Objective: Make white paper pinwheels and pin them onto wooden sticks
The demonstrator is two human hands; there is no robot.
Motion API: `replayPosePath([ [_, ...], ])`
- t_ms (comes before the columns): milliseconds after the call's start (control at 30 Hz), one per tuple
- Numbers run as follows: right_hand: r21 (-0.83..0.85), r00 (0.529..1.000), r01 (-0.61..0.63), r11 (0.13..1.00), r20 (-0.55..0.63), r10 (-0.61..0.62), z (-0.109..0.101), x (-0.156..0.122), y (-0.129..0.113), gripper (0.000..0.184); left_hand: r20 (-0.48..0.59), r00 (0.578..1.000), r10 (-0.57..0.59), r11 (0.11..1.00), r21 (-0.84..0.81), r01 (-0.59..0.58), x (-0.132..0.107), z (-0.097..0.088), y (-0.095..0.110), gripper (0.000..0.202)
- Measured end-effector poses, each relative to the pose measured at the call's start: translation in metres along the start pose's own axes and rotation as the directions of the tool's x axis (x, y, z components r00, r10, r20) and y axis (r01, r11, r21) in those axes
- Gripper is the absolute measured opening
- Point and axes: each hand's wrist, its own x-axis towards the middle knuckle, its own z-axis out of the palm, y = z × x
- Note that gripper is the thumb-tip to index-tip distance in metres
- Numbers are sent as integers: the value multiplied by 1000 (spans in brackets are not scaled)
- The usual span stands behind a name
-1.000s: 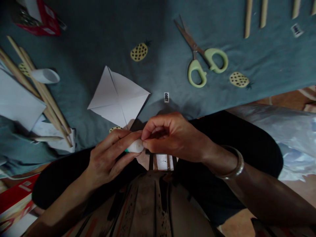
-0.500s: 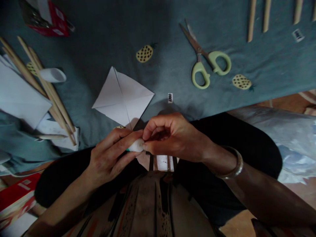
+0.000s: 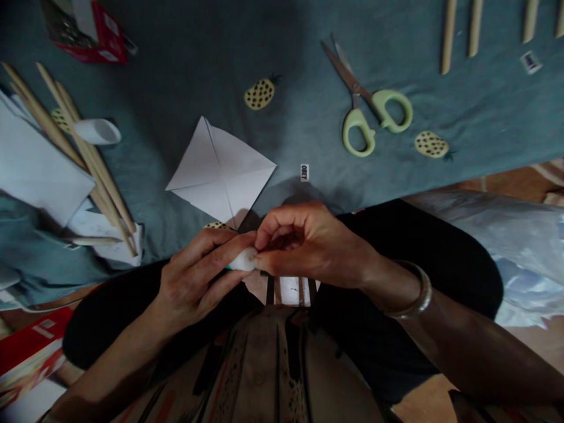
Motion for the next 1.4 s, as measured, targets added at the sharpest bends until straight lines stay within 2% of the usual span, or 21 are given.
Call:
replayPosePath([
  [233,-1,1000,10,1000,0,-10,3,-2,-6,17,-14,1000,-5,1000,17,6,0,-3,2,35],
  [333,-51,998,29,998,-50,-32,1,-4,-12,16,-20,1000,-11,999,34,12,0,-5,5,32],
  [433,-130,981,90,987,-158,-111,-1,-4,-18,15,-26,999,-19,997,74,21,-2,-4,8,29],
  [533,-241,931,210,948,-246,-269,-2,-1,-19,13,-50,999,-2,995,96,7,-3,-3,8,27],
  [633,-421,832,303,855,-321,-453,0,7,-18,9,-102,994,37,993,115,-25,-4,-2,7,26],
  [700,-550,760,326,769,-331,-559,1,14,-16,6,-142,988,61,990,137,-42,-4,-3,5,25],
  [800,-707,704,304,638,-285,-651,3,27,-16,2,-172,982,77,985,164,-48,-2,-5,1,23],
  [1000,-884,668,323,337,-39,-743,9,52,-19,8,-146,989,39,982,191,-10,1,1,-10,25],
  [1167,-938,689,283,200,54,-723,15,60,-16,11,-141,990,-4,986,167,28,1,8,-15,25],
  [1300,-962,678,249,112,91,-729,17,63,-13,15,-158,987,-35,990,129,56,1,11,-17,20],
  [1400,-978,688,206,-10,152,-710,18,64,-12,18,-171,984,-45,993,99,63,1,11,-18,19],
])
